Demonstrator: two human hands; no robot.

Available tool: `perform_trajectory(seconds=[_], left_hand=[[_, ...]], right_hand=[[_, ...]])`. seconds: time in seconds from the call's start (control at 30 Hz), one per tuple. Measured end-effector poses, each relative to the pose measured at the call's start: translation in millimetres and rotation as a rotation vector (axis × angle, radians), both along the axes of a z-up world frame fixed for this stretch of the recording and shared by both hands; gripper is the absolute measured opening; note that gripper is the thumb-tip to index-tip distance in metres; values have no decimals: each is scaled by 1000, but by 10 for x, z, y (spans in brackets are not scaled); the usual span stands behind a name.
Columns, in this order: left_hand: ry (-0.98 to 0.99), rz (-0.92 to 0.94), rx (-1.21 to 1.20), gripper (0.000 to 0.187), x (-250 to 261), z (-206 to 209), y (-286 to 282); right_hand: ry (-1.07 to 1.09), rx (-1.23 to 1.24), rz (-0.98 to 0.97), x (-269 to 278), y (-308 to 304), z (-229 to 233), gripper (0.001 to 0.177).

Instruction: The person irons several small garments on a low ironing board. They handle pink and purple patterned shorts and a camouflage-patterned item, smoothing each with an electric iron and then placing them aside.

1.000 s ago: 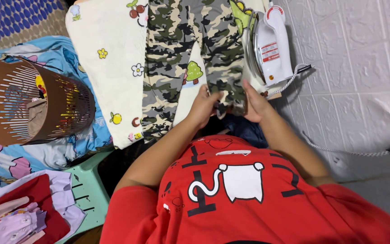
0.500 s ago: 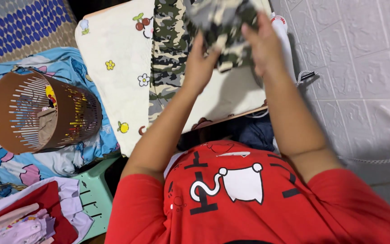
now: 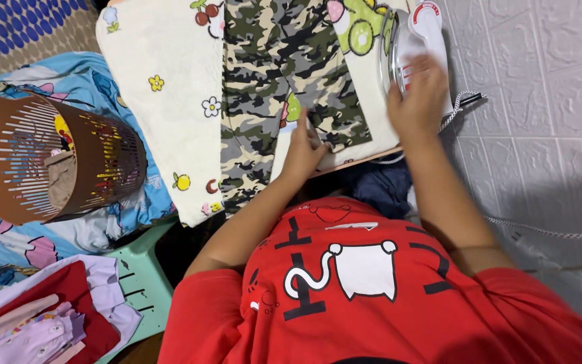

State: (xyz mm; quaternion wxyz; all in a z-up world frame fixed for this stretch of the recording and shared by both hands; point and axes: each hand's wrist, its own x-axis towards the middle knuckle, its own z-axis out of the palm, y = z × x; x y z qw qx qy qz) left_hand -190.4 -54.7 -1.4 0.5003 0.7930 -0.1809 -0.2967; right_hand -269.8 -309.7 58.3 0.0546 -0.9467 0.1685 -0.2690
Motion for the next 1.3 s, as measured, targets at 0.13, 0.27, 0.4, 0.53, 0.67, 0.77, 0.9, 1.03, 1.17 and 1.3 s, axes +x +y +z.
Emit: perform_trajectory(seconds=[0.13,0.27,0.4,0.53,0.67,0.77,0.9,1.03,1.17,1.3], left_hand=[[-677,-353,207,61,4,156,180],[-815,-610,212,65,39,87,309],[-703,-512,141,65,158,50,404],[-795,-376,250,77,364,73,379],[-751,-502,490,81,556,32,240],[-753,-491,436,84,587,-86,277],[-641,-447,381,99,621,-181,300],[-591,-446,328,107,685,-202,313],[-517,-494,232,112,800,-192,381],[-528,-591,162,114,850,-159,427]], right_hand=[[76,165,-121,357,-588,137,66],[335,901,-275,417,-657,404,40],[426,796,-205,259,-304,516,51],[340,522,60,175,230,208,56],[351,594,-83,280,520,-20,56],[254,586,-109,669,327,-183,56],[45,591,116,1106,122,-184,51],[421,1169,-115,766,388,93,43],[469,1080,-158,100,885,179,45],[135,797,-208,-56,1100,-65,53]])
